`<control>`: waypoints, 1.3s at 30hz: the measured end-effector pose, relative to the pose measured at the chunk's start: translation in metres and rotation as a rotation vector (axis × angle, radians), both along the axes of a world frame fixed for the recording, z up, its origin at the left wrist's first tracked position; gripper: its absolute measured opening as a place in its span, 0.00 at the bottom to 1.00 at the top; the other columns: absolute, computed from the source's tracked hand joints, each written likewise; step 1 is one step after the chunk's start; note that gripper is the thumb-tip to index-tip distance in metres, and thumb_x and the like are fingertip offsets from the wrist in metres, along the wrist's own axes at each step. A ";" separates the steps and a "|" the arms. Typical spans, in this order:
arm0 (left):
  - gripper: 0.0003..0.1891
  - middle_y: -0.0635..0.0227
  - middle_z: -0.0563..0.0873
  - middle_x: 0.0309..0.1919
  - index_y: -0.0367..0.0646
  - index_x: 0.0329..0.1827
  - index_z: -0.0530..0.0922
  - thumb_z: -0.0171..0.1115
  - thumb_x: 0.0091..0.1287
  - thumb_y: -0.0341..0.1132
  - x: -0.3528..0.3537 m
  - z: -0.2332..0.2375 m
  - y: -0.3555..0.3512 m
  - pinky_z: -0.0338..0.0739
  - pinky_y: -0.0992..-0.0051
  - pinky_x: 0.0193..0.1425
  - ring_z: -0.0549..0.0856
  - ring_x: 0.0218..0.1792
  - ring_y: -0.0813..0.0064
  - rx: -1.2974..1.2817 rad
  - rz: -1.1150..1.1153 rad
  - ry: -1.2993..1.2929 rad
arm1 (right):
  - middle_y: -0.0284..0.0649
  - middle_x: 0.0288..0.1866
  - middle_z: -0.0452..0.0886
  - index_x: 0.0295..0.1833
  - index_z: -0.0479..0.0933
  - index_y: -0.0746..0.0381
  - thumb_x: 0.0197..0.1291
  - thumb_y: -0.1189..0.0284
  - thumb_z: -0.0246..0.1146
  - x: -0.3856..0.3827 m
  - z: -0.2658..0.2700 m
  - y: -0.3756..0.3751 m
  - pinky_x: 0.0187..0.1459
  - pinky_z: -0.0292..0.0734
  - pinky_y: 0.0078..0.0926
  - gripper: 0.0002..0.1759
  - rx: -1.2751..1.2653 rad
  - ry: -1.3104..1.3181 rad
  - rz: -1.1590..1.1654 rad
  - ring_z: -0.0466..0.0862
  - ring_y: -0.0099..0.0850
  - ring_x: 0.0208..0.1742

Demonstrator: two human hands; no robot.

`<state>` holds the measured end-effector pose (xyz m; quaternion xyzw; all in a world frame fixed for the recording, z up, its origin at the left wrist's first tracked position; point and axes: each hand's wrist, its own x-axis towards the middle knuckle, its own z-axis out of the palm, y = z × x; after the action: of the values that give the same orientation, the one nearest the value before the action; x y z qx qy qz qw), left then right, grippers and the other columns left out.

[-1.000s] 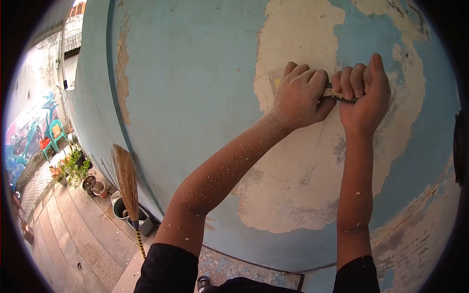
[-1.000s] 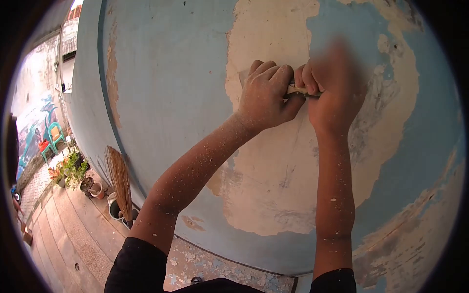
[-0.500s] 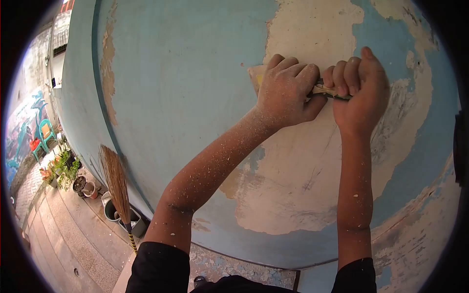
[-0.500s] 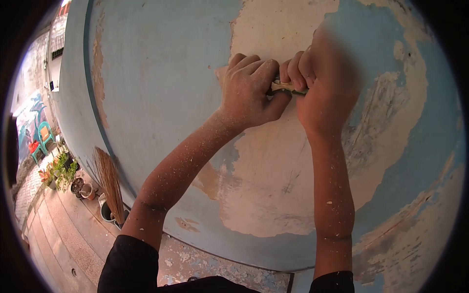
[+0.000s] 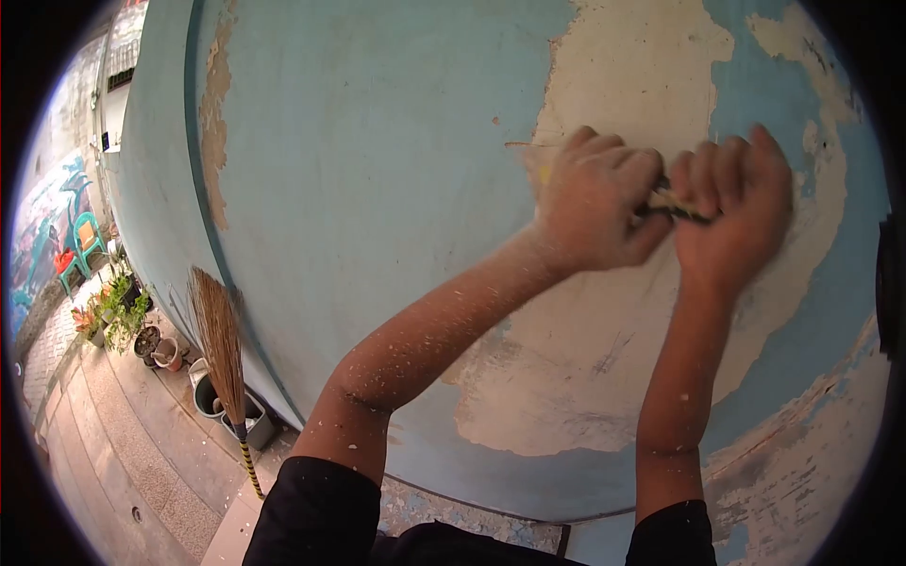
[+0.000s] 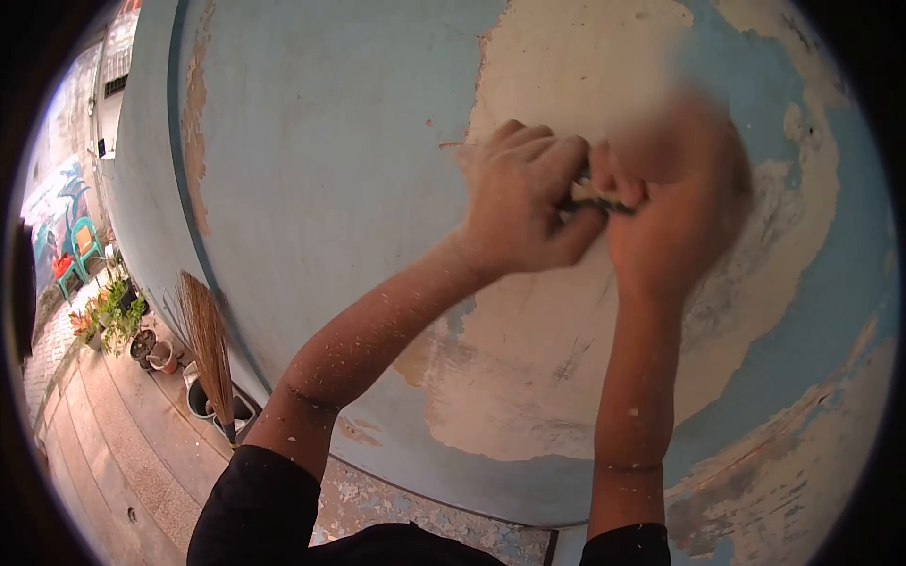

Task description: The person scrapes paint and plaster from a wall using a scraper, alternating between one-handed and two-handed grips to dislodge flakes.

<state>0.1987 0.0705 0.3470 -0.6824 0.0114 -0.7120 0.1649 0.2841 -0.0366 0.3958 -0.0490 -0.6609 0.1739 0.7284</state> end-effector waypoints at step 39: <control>0.11 0.66 0.72 0.15 0.45 0.24 0.71 0.65 0.42 0.35 -0.029 -0.001 0.004 0.70 0.63 0.31 0.74 0.19 0.60 0.039 -0.002 0.135 | 0.30 0.15 0.57 0.20 0.59 0.58 0.67 0.74 0.53 -0.021 -0.012 0.003 0.25 0.64 0.31 0.21 -0.011 0.085 -0.104 0.57 0.24 0.17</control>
<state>0.1702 0.0742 0.3455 -0.7253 0.0373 -0.6644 0.1763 0.2634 -0.0338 0.3836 -0.0796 -0.6251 0.1413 0.7635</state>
